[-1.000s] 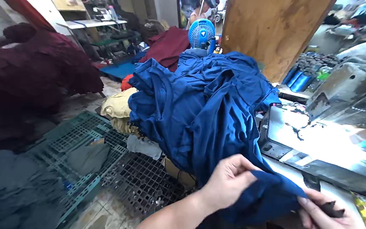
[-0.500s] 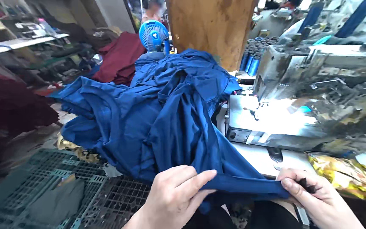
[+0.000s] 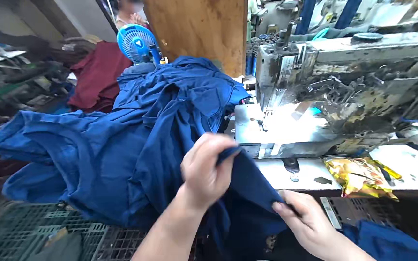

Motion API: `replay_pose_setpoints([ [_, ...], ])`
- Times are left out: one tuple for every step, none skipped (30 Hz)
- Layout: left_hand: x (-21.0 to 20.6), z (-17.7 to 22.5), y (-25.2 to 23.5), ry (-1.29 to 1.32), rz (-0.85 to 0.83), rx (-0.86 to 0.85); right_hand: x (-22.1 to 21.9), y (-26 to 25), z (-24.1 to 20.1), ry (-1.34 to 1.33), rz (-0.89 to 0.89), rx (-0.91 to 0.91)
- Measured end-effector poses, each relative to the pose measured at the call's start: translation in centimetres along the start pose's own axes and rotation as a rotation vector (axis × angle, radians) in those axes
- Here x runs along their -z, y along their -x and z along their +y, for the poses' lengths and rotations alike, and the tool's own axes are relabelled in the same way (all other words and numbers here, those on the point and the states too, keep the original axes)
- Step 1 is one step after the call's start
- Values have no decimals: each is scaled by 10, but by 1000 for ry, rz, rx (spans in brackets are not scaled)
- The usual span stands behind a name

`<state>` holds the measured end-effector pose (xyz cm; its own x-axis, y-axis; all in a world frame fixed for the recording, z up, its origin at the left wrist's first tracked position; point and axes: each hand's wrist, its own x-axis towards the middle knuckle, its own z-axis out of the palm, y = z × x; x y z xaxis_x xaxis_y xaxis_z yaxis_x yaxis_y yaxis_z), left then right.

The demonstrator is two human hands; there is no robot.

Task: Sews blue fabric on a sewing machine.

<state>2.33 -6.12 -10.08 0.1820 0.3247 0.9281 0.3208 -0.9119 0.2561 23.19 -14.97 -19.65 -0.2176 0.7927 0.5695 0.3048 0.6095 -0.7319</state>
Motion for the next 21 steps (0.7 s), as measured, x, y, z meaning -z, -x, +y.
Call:
replay_pose_setpoints([
  [-15,-27,-4,-93,-126,-89,-9,4,6,-100,3,-164],
  [-33,-54,-4,-166,-268,-104,-17,7,12,-210,1,-362],
  [-51,-74,-1,-228,-428,-42,-22,7,17,-321,0,-556],
  [-67,-87,2,-281,-573,65,-24,5,22,-427,8,-726],
  [-80,-92,1,-328,-681,178,-24,3,26,-528,33,-858],
  [-88,-92,-6,-358,-781,312,-23,0,29,-617,66,-947],
  [-96,-92,-17,-368,-865,437,-21,-4,32,-676,101,-993],
  [-104,-97,-28,-363,-915,518,-17,-8,34,-705,136,-1007],
  [-112,-104,-37,-349,-939,552,-12,-14,37,-712,171,-995],
  [-122,-113,-43,-333,-934,558,-7,-21,39,-706,204,-964],
  [-132,-124,-45,-323,-908,539,-3,-28,42,-700,231,-926],
  [-144,-138,-44,-322,-886,525,1,-34,45,-701,248,-896],
  [-155,-155,-37,-304,-844,506,3,-37,48,-704,257,-874],
  [-163,-167,-33,-279,-821,506,3,-37,49,-703,254,-861],
  [-167,-173,-31,-266,-822,508,2,-35,51,-701,244,-852],
  [-169,-177,-31,-262,-833,505,-1,-32,50,-709,237,-848],
  [-168,-178,-31,-261,-853,495,-3,-28,49,-717,234,-846],
  [-167,-179,-32,-251,-877,477,-6,-26,49,-724,227,-846],
  [-165,-181,-33,-241,-886,462,-8,-24,48,-732,222,-851],
  [-166,-182,-34,-235,-898,473,-9,-23,48,-743,219,-858],
  [-167,-183,-34,-234,-914,501,-9,-24,49,-745,217,-864],
])
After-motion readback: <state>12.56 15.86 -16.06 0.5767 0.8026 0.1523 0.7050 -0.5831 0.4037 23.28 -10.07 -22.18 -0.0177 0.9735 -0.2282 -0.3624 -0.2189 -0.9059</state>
